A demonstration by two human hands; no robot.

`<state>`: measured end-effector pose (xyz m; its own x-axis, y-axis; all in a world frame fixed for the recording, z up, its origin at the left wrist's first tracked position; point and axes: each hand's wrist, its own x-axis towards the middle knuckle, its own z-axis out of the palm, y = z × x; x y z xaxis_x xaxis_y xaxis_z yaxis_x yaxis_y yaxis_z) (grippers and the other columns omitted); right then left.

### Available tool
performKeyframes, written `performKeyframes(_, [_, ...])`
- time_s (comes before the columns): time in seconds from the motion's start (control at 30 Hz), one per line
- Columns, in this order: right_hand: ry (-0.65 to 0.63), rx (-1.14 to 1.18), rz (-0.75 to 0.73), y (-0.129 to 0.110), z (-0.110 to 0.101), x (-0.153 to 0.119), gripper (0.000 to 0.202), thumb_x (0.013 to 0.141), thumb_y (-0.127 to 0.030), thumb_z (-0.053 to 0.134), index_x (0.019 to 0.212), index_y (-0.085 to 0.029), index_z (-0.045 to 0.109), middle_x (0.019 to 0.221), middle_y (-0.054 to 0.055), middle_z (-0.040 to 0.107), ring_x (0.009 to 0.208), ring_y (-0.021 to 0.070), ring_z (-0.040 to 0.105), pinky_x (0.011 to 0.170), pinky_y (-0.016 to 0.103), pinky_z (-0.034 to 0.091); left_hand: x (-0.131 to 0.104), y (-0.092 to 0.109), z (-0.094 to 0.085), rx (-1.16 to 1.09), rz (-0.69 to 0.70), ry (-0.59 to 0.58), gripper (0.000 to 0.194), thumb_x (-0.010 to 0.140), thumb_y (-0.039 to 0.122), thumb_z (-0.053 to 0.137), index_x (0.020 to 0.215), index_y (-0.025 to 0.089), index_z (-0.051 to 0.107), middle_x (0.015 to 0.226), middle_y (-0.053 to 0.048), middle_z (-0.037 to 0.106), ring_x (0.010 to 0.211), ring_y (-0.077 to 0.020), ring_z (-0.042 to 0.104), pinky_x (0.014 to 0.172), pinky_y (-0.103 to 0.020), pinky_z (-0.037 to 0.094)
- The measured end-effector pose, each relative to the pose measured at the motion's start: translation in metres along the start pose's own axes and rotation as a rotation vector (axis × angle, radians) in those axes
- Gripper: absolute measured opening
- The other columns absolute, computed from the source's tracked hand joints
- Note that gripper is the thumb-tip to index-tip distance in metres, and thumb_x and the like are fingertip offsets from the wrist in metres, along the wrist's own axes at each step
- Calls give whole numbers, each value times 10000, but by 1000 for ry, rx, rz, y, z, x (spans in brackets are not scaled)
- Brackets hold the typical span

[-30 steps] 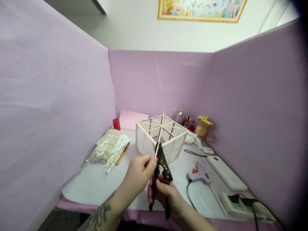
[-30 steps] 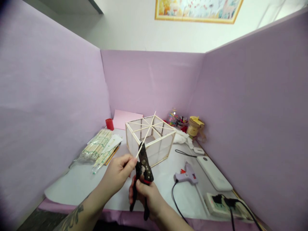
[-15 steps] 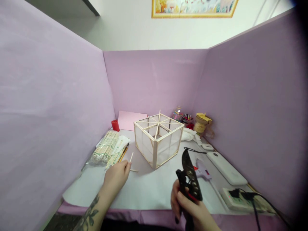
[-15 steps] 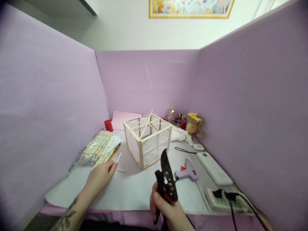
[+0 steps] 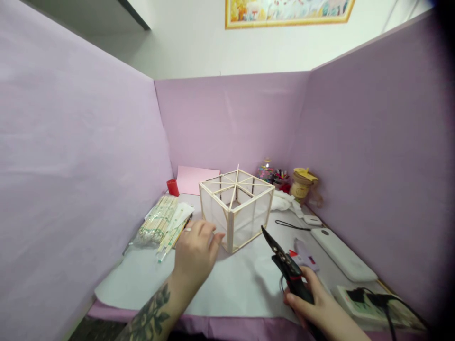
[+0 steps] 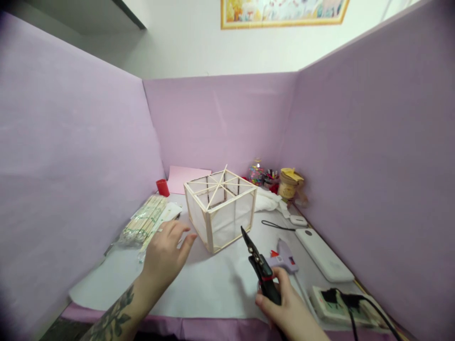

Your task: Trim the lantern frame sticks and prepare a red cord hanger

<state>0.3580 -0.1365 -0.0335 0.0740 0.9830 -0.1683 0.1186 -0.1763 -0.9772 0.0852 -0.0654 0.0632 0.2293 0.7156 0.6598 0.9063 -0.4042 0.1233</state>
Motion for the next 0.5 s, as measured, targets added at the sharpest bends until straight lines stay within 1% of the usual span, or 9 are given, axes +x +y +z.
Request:
performKeyframes(0.03, [0, 11, 1, -2, -6, 0, 575, 654, -533, 761, 1048, -242, 460, 757, 2, 675, 428, 110, 489, 425, 239, 367, 11, 12, -2, -23, 81, 92, 197, 949, 323, 516, 953, 192, 663, 956, -92, 688, 927, -251, 618, 843, -374, 464])
performKeyframes(0.07, [-9, 40, 9, -5, -12, -1, 587, 644, -520, 776, 1057, -241, 464, 803, 20, 693, 424, 111, 494, 420, 247, 380, 23, 23, -4, -27, 129, 129, 178, 939, 310, 541, 991, 195, 666, 1016, -95, 684, 975, -256, 606, 879, -393, 457])
performKeyframes(0.1, [-20, 85, 19, -10, -19, -3, 588, 642, -510, 789, 1063, -232, 486, 825, 37, 702, 431, 117, 507, 426, 258, 402, 36, 33, -4, -8, 156, 121, 174, 925, 307, 573, 1023, 199, 667, 1079, -97, 677, 1033, -268, 591, 896, -409, 450])
performKeyframes(0.17, [-20, 246, 31, -22, -32, -5, 556, 656, -499, 799, 1063, -195, 572, 766, 45, 690, 480, 139, 541, 465, 278, 459, 59, 48, -1, 59, 175, 27, 206, 892, 316, 633, 1042, 181, 673, 1176, -115, 657, 1141, -300, 554, 923, -443, 438])
performKeyframes(0.23, [64, 508, 56, -35, -43, -7, 518, 645, -491, 810, 1013, -153, 672, 663, 42, 646, 545, 151, 558, 510, 269, 506, 75, 55, 8, 122, 178, -87, 199, 884, 317, 650, 987, 152, 690, 1195, -134, 654, 1194, -328, 527, 937, -476, 424])
performKeyframes(0.3, [190, 785, 136, -46, -51, -8, 453, 568, -414, 857, 896, -125, 735, 613, 45, 612, 565, 136, 545, 503, 224, 519, 84, 55, 17, 142, 184, -170, 169, 916, 283, 607, 930, 141, 699, 1145, -126, 676, 1206, -328, 521, 954, -497, 404])
performKeyframes(0.37, [272, 950, 223, -52, -55, -7, 369, 469, -279, 891, 761, -108, 743, 628, 52, 617, 542, 107, 523, 465, 182, 507, 87, 48, 23, 113, 184, -218, 165, 945, 234, 559, 925, 155, 702, 1093, -93, 697, 1210, -303, 520, 973, -497, 383])
performKeyframes(0.43, [287, 959, 261, -52, -57, -8, 352, 448, -231, 896, 732, -96, 737, 614, 44, 605, 519, 95, 515, 443, 168, 501, 88, 38, 25, 72, 169, -241, 146, 943, 217, 564, 928, 182, 705, 1075, -61, 706, 1195, -275, 527, 977, -484, 373])
performKeyframes(0.5, [288, 876, 222, -51, -59, -12, 429, 487, -284, 900, 846, -109, 744, 639, 38, 619, 537, 108, 551, 471, 171, 529, 89, 25, 21, 59, 146, -260, 118, 924, 217, 597, 900, 207, 713, 1089, -45, 705, 1173, -268, 533, 954, -479, 378])
